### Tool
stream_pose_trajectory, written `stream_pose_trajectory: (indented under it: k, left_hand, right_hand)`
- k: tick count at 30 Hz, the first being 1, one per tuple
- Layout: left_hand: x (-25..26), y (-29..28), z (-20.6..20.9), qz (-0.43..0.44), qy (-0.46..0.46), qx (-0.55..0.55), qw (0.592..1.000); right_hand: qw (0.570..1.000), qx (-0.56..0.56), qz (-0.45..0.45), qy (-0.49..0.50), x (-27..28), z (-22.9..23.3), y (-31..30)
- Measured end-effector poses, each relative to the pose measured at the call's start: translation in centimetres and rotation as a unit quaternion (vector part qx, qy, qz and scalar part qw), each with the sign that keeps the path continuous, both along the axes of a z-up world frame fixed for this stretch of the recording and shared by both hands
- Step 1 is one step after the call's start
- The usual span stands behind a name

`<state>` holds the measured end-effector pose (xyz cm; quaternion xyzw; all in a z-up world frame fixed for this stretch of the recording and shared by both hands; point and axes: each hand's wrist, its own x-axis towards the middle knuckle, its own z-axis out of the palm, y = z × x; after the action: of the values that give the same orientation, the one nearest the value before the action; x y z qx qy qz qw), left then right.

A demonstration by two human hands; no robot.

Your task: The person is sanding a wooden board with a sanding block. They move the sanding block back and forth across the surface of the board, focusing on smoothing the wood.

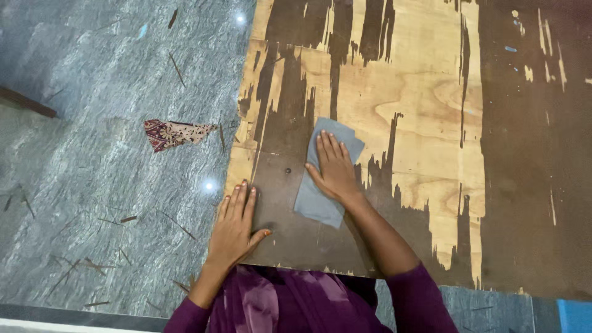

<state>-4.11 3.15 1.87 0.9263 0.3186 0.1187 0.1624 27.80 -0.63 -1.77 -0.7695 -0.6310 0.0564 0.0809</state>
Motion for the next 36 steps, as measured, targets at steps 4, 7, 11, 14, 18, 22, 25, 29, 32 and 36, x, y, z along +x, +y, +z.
stream_pose_trajectory:
  k: [4,7,11,14,18,22,25,29,32,36]
  left_hand:
    - [-0.5,0.1,0.0,0.001,-0.060,-0.020,0.998]
    - [-0.7,0.1,-0.6,0.012,-0.071,-0.030,0.997]
    - [-1.0,0.0,-1.4,0.033,-0.083,-0.048,0.995]
    - [-1.2,0.1,-1.8,0.058,-0.129,-0.068,0.988]
    - [-1.7,0.1,-1.8,0.076,-0.211,-0.113,0.968]
    - [-1.9,-0.8,-1.2,0.086,-0.194,-0.116,0.970]
    - [-1.6,-1.9,-1.0,0.052,-0.176,-0.103,0.978]
    - [-0.3,-3.4,-1.6,0.019,-0.204,-0.167,0.964]
    - [0.6,-4.0,-2.1,0.019,-0.175,-0.149,0.973]
    - [1.2,-4.0,-2.2,0.028,-0.134,-0.123,0.983]
  right_hand:
    - [0.999,0.024,0.036,-0.008,-0.9,-0.1,5.9]
    - [0.993,0.038,0.111,0.001,-3.7,0.1,7.6]
    - [0.977,0.049,0.206,-0.005,-8.7,0.8,6.5]
    - [0.967,0.046,0.251,0.024,-12.6,1.9,4.3]
    - [0.945,0.021,0.323,0.057,-15.7,3.1,-0.1]
    - [0.926,0.013,0.372,0.066,-14.0,3.6,-6.0]
    - [0.926,0.001,0.374,0.056,-9.9,3.3,-9.3]
    - [0.965,0.004,0.262,0.003,-3.6,3.0,-12.7]
    - [0.973,-0.015,0.227,-0.045,-2.8,2.8,-13.3]
    - [0.954,-0.024,0.298,0.010,-8.0,3.0,-11.7]
